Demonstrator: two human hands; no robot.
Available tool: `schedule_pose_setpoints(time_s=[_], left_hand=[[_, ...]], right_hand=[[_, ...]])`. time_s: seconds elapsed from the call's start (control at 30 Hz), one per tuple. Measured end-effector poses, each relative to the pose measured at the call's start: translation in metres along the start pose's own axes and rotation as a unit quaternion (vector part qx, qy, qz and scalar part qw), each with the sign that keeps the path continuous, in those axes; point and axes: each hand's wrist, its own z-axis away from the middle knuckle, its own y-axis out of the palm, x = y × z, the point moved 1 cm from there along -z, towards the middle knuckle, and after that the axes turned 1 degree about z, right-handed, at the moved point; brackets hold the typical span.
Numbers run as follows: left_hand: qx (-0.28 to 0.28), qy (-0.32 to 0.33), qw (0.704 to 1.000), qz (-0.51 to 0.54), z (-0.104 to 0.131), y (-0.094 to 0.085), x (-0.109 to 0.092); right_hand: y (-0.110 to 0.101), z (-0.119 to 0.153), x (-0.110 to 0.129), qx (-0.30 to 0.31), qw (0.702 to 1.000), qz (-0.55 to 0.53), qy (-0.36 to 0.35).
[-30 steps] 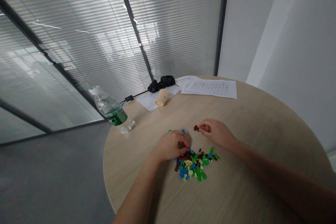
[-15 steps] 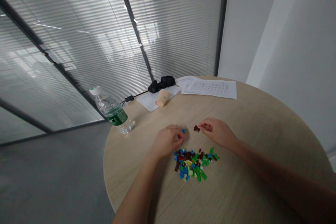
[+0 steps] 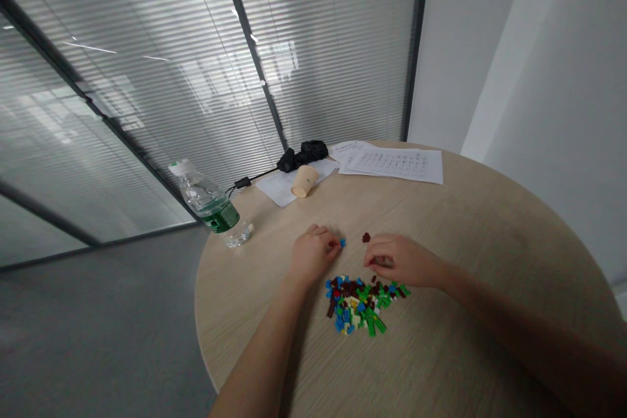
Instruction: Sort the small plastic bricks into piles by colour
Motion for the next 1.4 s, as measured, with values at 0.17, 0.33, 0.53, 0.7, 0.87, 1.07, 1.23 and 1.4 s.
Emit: schedule_pose_setpoints(time_s=[0.17, 0.33, 0.53, 0.7, 0.87, 1.07, 1.23, 1.4], left_hand=[[-0.023, 0.003, 1.0, 0.006, -0.001, 0.002, 0.001], [-0.02, 0.067, 0.997, 0.037, -0.003, 0.008, 0.001], [0.006, 0.102, 0.991, 0.084, -0.005, 0.013, 0.0], [0.001, 0.087, 0.991, 0.104, -0.005, 0.012, -0.001], [-0.007, 0.081, 0.99, 0.112, -0.004, 0.012, 0.0], [-0.018, 0.068, 0.993, 0.09, -0.001, 0.005, -0.004], [-0.019, 0.058, 0.994, 0.087, 0.0, 0.0, -0.005], [-0.019, 0.062, 0.994, 0.085, 0.0, 0.001, -0.004]], right_hand=[[-0.003, 0.003, 0.0, 0.035, 0.998, -0.048, -0.018], [-0.004, 0.002, 0.002, 0.052, 0.997, -0.056, -0.014], [-0.003, 0.002, 0.001, 0.054, 0.997, -0.051, -0.011], [-0.007, 0.001, 0.001, 0.067, 0.997, -0.037, -0.005], [-0.011, 0.0, -0.011, 0.01, 0.999, 0.0, 0.044], [-0.008, 0.001, -0.031, -0.081, 0.976, 0.055, 0.193], [-0.003, -0.001, -0.03, -0.092, 0.963, 0.075, 0.244], [-0.001, -0.004, -0.029, -0.101, 0.96, 0.075, 0.249]])
